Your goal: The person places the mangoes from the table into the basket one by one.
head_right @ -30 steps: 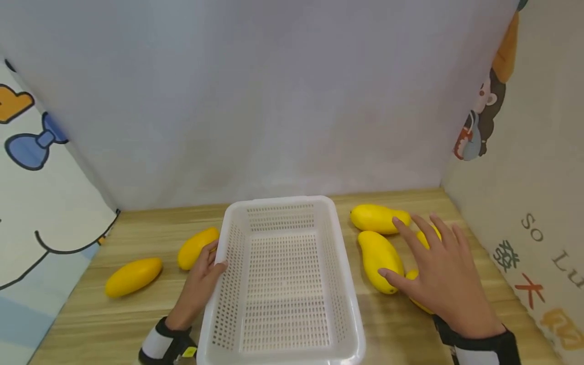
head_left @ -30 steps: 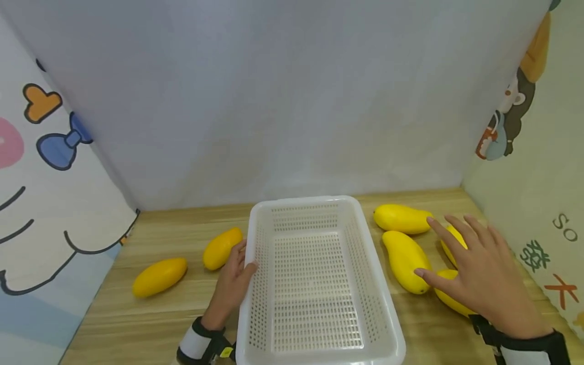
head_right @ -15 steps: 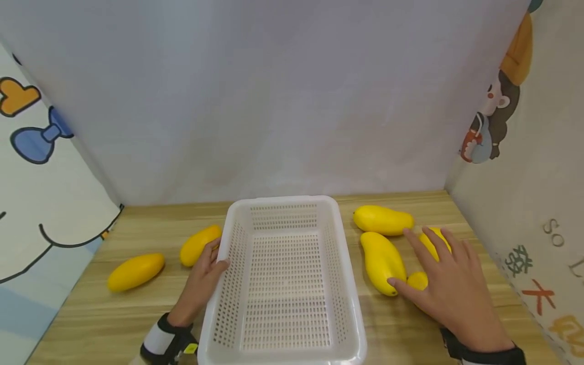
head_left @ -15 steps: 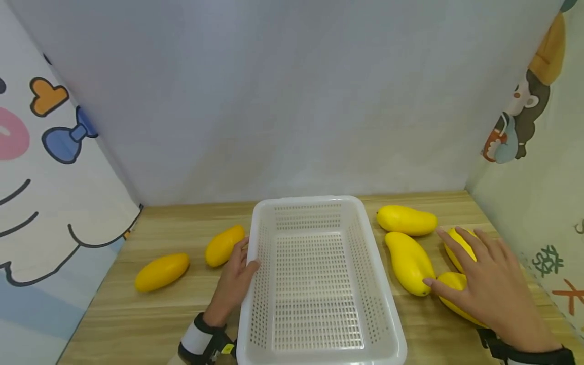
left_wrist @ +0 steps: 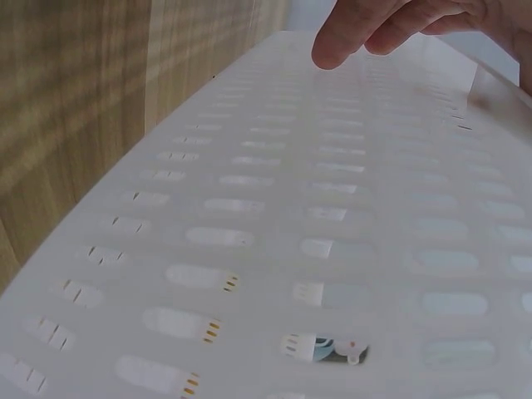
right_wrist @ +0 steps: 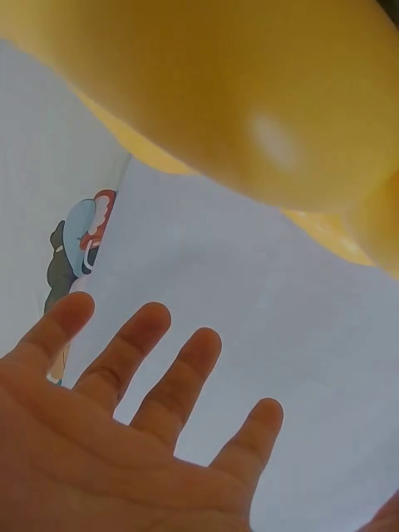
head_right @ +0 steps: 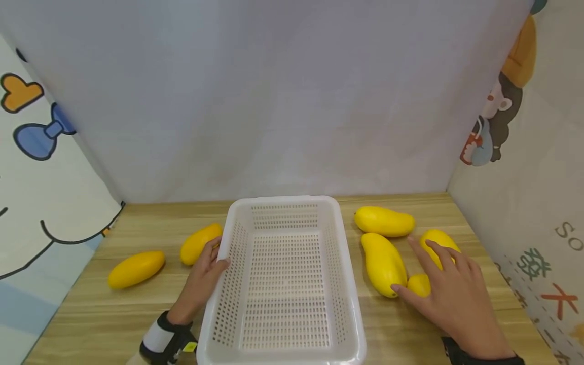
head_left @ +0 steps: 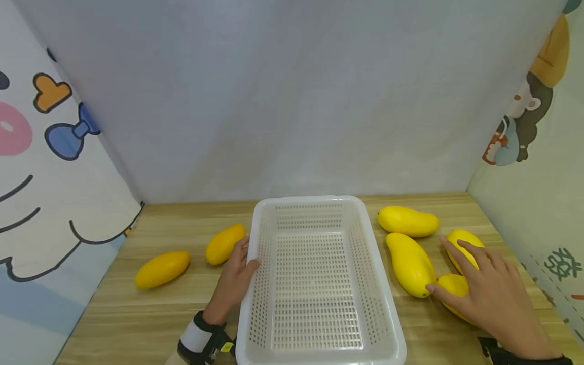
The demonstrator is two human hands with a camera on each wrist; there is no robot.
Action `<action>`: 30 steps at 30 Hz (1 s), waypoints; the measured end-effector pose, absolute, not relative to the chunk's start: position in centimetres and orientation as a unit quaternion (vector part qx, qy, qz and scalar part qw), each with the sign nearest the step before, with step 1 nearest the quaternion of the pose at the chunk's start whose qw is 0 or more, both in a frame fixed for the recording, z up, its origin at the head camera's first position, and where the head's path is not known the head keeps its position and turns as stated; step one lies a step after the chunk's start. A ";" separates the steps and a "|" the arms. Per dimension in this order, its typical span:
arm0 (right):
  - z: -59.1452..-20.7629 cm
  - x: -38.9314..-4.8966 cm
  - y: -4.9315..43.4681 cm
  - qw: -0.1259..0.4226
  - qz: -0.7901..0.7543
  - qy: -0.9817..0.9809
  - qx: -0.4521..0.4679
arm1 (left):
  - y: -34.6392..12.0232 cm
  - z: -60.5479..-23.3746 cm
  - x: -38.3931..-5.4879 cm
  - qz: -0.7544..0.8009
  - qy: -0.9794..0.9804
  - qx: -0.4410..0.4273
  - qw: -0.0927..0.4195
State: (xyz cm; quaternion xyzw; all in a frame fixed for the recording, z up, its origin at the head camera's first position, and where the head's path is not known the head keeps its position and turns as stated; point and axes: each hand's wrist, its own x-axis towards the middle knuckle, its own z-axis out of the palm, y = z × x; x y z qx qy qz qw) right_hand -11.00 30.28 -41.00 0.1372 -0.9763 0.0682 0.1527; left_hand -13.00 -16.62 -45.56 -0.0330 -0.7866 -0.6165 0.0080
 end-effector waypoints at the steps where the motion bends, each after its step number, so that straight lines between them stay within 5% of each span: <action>1: -41.1 -11.0 30.4 0.151 0.066 -0.977 0.137 | -16.6 -45.5 -13.0 -0.617 -0.786 -0.035 0.008; 20: -42.9 -10.4 30.9 0.052 0.061 -0.992 0.095 | -16.7 -45.5 -12.8 -0.625 -0.780 -0.036 0.002; 30: -43.6 -10.4 31.6 0.044 0.065 -0.992 0.095 | -16.7 -45.8 -13.1 -0.621 -0.782 -0.040 0.007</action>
